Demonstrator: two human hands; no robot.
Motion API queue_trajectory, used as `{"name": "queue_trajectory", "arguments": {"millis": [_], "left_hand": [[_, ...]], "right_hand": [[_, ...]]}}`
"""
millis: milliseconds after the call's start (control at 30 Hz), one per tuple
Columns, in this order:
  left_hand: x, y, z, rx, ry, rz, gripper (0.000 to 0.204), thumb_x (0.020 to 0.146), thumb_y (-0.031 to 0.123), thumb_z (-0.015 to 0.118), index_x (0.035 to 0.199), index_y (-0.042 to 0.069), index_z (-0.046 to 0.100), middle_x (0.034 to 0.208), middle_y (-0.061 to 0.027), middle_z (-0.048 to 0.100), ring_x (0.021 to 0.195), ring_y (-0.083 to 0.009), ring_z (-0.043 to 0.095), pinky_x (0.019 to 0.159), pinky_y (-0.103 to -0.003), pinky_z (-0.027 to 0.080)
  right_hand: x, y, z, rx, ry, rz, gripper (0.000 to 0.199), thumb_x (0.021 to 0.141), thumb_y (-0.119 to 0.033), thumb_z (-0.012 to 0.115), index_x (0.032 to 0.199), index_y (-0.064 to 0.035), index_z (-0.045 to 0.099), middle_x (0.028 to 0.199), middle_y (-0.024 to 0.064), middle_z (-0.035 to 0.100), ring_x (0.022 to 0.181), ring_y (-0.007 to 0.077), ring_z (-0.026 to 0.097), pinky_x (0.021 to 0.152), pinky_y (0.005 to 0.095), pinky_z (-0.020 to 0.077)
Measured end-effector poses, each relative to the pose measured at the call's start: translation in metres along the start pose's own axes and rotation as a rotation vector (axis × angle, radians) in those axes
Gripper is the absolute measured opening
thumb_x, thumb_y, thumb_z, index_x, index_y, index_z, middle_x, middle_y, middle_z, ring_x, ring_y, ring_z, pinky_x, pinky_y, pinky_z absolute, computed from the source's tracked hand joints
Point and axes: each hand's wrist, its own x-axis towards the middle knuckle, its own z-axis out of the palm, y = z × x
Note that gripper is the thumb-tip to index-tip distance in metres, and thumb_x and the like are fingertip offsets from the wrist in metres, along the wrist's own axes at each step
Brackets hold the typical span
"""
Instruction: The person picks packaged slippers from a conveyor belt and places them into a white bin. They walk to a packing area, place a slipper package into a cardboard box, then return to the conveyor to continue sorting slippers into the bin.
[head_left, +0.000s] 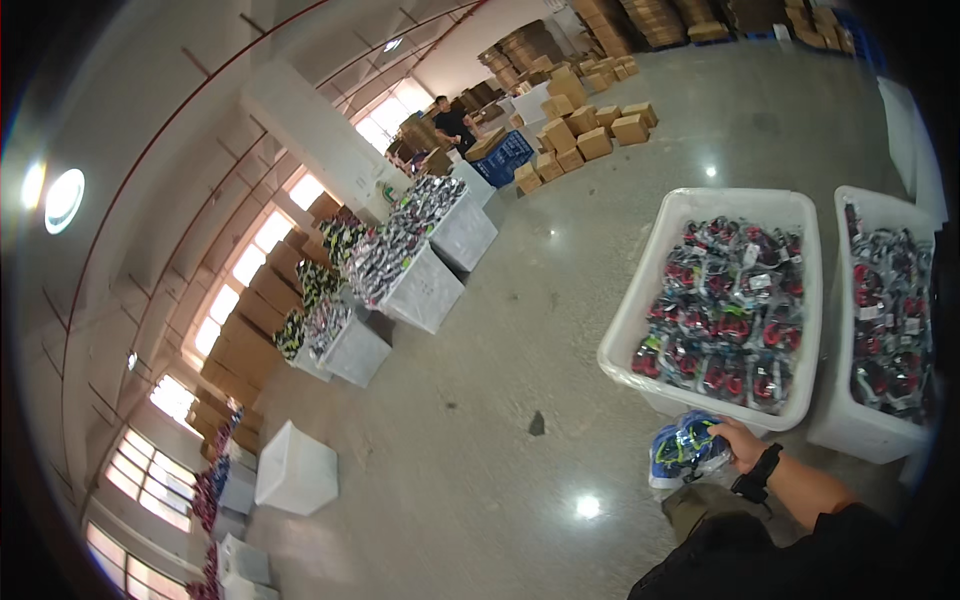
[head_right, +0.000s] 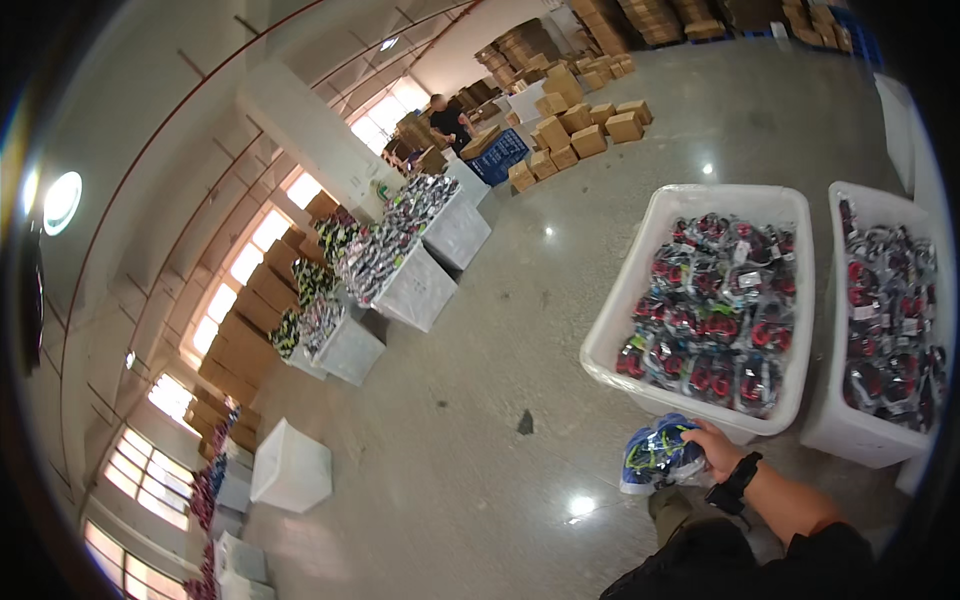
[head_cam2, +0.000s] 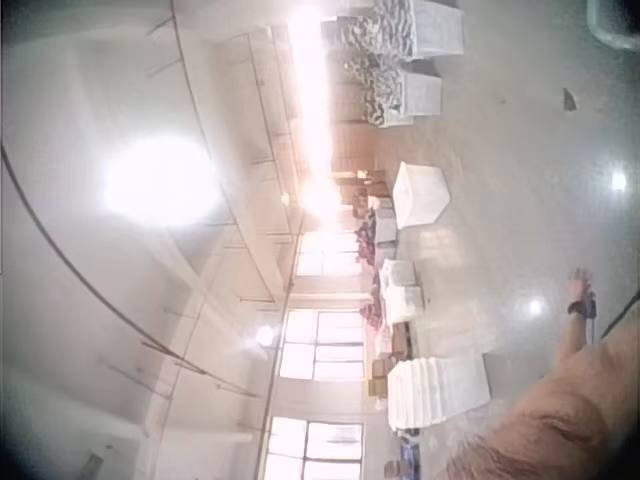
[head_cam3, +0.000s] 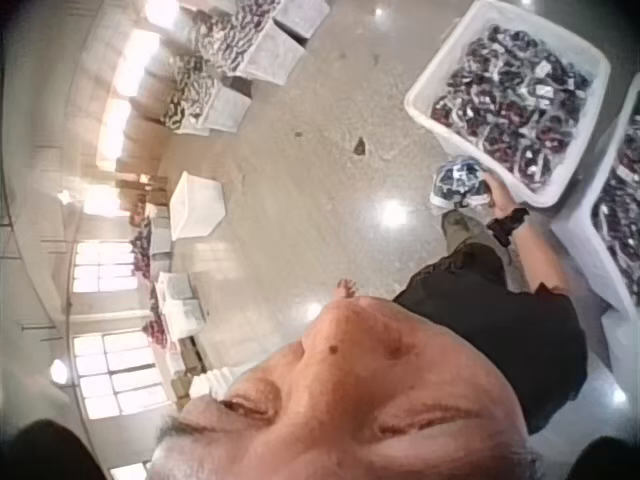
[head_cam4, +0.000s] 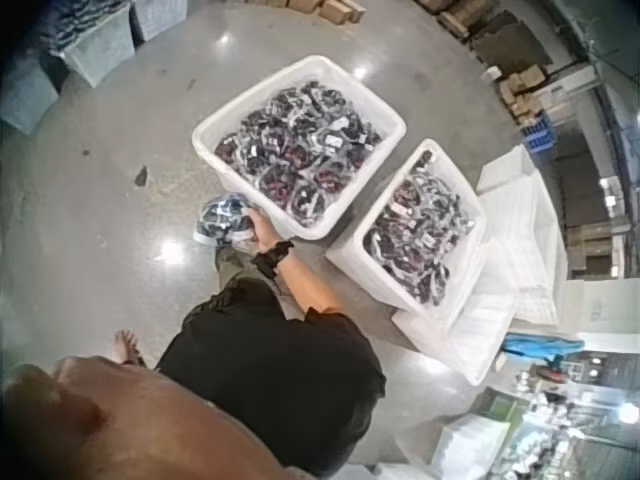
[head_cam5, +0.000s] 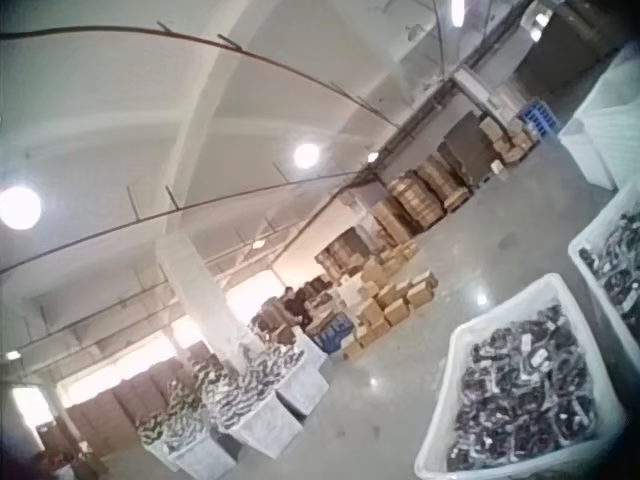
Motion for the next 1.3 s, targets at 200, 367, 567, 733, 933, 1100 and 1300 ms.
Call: {"name": "queue_trajectory", "arguments": {"millis": [200,367,567,733,933,1100,1300], "left_hand": [[0.083,0.182,0.059,0.031,0.021,-0.013,0.057,0.092,0.035,0.062,0.14,0.009,0.045,0.125,-0.0119,0.061,0.109,-0.0267,0.061,0.083,-0.041,0.053],[0.161,0.303,0.113,0.022,0.007,-0.017,0.057,0.092,0.036,0.061,0.14,0.009,0.045,0.126,-0.0119,0.061,0.11,-0.027,0.061,0.084,-0.041,0.053],[0.293,0.429,0.188,0.017,-0.015,-0.043,0.056,0.093,0.037,0.059,0.14,0.009,0.045,0.126,-0.0119,0.061,0.111,-0.0273,0.061,0.084,-0.041,0.053],[0.4,0.571,0.235,0.056,-0.05,-0.042,0.056,0.094,0.038,0.058,0.14,0.01,0.045,0.127,-0.0119,0.061,0.112,-0.0275,0.061,0.084,-0.041,0.053],[0.51,0.752,0.279,0.148,-0.064,-0.002,0.055,0.095,0.04,0.056,0.139,0.01,0.044,0.128,-0.012,0.06,0.113,-0.0278,0.06,0.085,-0.041,0.053],[0.598,0.906,0.356,0.254,-0.071,0.103,0.049,0.097,0.036,0.053,0.136,0.007,0.049,0.124,-0.0111,0.063,0.112,-0.0276,0.061,0.083,-0.039,0.052],[0.686,1.05,0.5,0.191,-0.104,0.059,0.048,0.096,0.034,0.055,0.134,0.007,0.051,0.123,-0.0121,0.063,0.11,-0.0283,0.061,0.084,-0.041,0.051]], "right_hand": [[0.192,-0.06,0.079,-0.025,0.042,0.05,0.048,0.089,-0.018,0.057,0.134,-0.0071,0.047,0.112,0.0081,0.064,0.096,0.0182,0.067,0.077,0.0374,0.0592],[0.357,-0.121,0.156,0.073,-0.046,0.069,0.044,0.09,-0.017,0.059,0.131,-0.0074,0.048,0.115,0.0103,0.063,0.101,0.022,0.066,0.086,0.0436,0.0569],[0.561,-0.145,0.195,0.287,0.02,0.065,0.034,0.093,-0.03,0.053,0.119,-0.0086,0.056,0.114,0.0088,0.065,0.102,0.025,0.065,0.086,0.043,0.0542],[0.708,-0.182,0.238,0.547,0.138,-0.112,0.042,0.096,-0.029,0.046,0.129,-0.0041,0.048,0.127,0.013,0.058,0.115,0.0285,0.058,0.092,0.0457,0.0523],[0.84,-0.242,0.241,0.587,0.298,-0.198,0.041,0.096,-0.029,0.048,0.129,-0.0036,0.047,0.129,0.0141,0.056,0.115,0.0301,0.057,0.093,0.0482,0.0518],[0.97,-0.277,0.232,0.693,0.381,-0.282,0.039,0.094,-0.031,0.052,0.122,-0.0034,0.053,0.121,0.0129,0.06,0.109,0.029,0.06,0.09,0.0475,0.0526],[1.147,-0.354,0.236,0.679,0.416,-0.303,0.04,0.094,-0.031,0.053,0.123,-0.0031,0.052,0.121,0.0143,0.059,0.111,0.0299,0.058,0.093,0.0486,0.0509]]}}
